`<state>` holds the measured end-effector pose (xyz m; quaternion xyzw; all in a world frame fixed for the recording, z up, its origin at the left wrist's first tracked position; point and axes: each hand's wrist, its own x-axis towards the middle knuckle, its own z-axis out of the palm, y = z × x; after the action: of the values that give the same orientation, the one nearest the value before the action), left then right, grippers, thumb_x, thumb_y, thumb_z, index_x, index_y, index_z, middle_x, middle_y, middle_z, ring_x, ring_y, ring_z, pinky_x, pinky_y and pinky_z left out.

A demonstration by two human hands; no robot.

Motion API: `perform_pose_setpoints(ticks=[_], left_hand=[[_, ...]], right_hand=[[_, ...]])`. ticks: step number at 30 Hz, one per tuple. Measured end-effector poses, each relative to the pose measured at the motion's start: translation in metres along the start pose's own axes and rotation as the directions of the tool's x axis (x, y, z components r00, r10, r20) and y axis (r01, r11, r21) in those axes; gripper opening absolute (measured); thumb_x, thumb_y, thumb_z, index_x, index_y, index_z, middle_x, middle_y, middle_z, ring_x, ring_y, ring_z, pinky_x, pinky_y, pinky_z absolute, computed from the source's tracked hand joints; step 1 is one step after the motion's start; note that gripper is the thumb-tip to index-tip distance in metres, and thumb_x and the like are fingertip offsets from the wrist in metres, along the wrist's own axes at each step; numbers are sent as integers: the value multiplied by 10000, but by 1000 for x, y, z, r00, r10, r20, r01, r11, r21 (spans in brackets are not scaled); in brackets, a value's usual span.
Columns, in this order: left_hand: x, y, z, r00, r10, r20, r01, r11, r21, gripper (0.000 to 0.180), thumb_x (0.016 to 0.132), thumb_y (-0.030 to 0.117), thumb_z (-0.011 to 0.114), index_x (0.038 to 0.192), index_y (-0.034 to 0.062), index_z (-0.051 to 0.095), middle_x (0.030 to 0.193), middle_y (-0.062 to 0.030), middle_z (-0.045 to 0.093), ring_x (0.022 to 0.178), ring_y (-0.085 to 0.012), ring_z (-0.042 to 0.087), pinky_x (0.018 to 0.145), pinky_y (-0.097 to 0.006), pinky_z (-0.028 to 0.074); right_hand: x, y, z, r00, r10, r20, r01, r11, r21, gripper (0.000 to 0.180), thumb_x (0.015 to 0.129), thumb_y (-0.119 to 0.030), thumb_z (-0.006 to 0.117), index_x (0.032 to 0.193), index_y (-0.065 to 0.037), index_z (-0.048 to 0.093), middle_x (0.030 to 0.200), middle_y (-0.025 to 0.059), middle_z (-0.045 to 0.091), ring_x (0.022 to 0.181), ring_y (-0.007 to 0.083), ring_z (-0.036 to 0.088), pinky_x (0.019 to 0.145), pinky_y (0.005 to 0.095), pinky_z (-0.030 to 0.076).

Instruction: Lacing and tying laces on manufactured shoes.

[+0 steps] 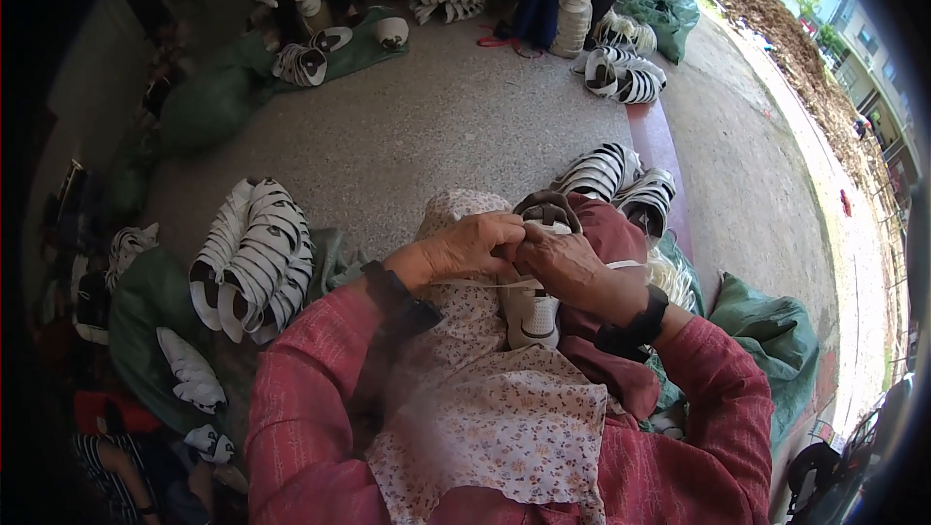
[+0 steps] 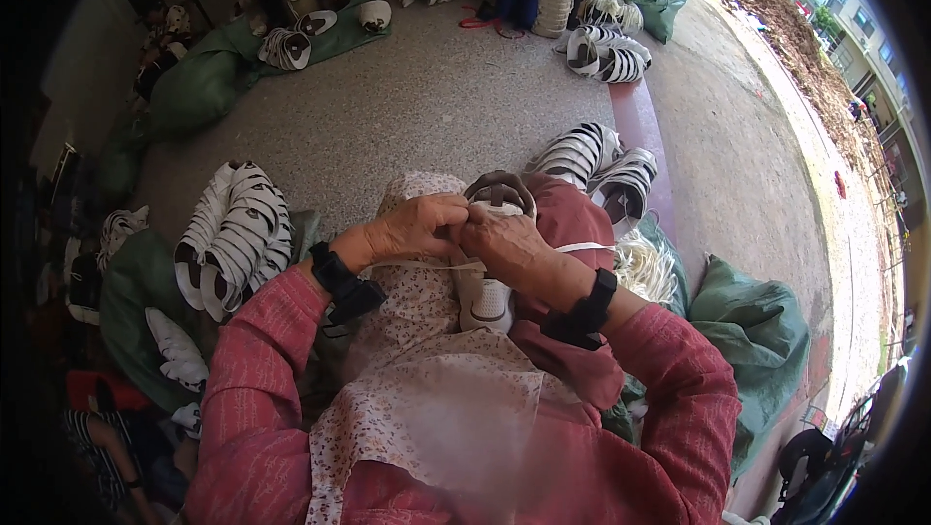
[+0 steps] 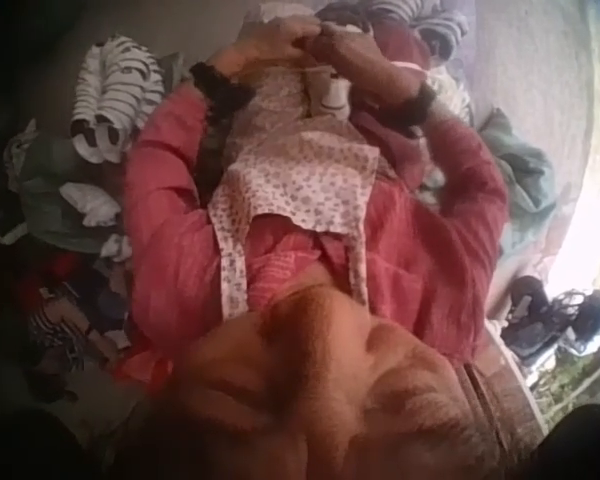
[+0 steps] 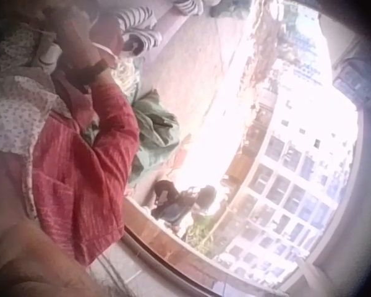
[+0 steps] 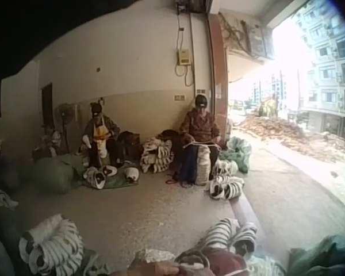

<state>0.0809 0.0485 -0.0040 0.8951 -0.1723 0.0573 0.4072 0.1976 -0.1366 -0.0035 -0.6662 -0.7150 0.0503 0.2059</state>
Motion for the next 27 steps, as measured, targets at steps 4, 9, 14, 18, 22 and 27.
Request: perform_pose_setpoints(ticks=[4, 9, 14, 18, 22, 27], left_hand=[[-3, 1, -4, 994, -95, 48, 98, 992, -77, 282, 736, 183, 836, 743, 52, 585, 869, -49, 563, 865, -215, 569, 786, -341, 470], [0, 23, 7, 994, -103, 44, 102, 994, 29, 255, 742, 253, 832, 783, 74, 654, 877, -43, 557, 919, -224, 532, 804, -336, 465], [2, 20, 17, 989, -142, 46, 129, 968, 215, 207, 753, 248, 813, 826, 91, 699, 905, -41, 554, 964, -231, 494, 825, -346, 460], [5, 22, 17, 973, -228, 45, 227, 974, 10, 176, 764, 217, 797, 830, 83, 704, 905, -29, 540, 981, -212, 477, 849, -329, 442], [9, 21, 6, 940, -306, 153, 327, 934, -141, 150, 779, 191, 799, 818, 74, 713, 907, 1, 519, 973, -166, 471, 863, -294, 417], [14, 25, -10, 863, -379, 334, 476, 832, -286, 156, 796, 207, 808, 840, 82, 727, 958, 16, 516, 939, -130, 488, 863, -280, 416]], right_hand=[[-5, -5, -24, 996, 24, 88, -2, 970, -241, 214, 839, -47, 575, 1051, -49, 545, 1005, 102, 532, 927, 257, 628, 718, 412, 472], [-46, 38, -97, 924, 348, -155, -381, 849, -366, 156, 926, -102, 521, 1068, -39, 516, 894, 144, 558, 845, 280, 637, 690, 421, 458], [-57, 28, -83, 890, 445, 98, -455, 877, 155, 245, 1014, -235, 500, 1119, -22, 560, 918, 132, 631, 820, 225, 638, 694, 394, 486], [-37, 3, -72, 852, 493, 177, -287, 156, 945, 259, 1027, -245, 437, 966, -26, 563, 986, 80, 650, 835, 200, 637, 750, 342, 525], [-40, 41, -73, 867, 488, 101, 194, -517, 834, 215, 1005, -205, 452, 867, -65, 540, 942, 70, 626, 829, 185, 605, 786, 348, 526], [-111, 131, -139, 672, 734, -100, 556, -410, 723, 122, 931, -83, 477, 836, -7, 493, 814, 91, 553, 693, 201, 525, 773, 367, 524]])
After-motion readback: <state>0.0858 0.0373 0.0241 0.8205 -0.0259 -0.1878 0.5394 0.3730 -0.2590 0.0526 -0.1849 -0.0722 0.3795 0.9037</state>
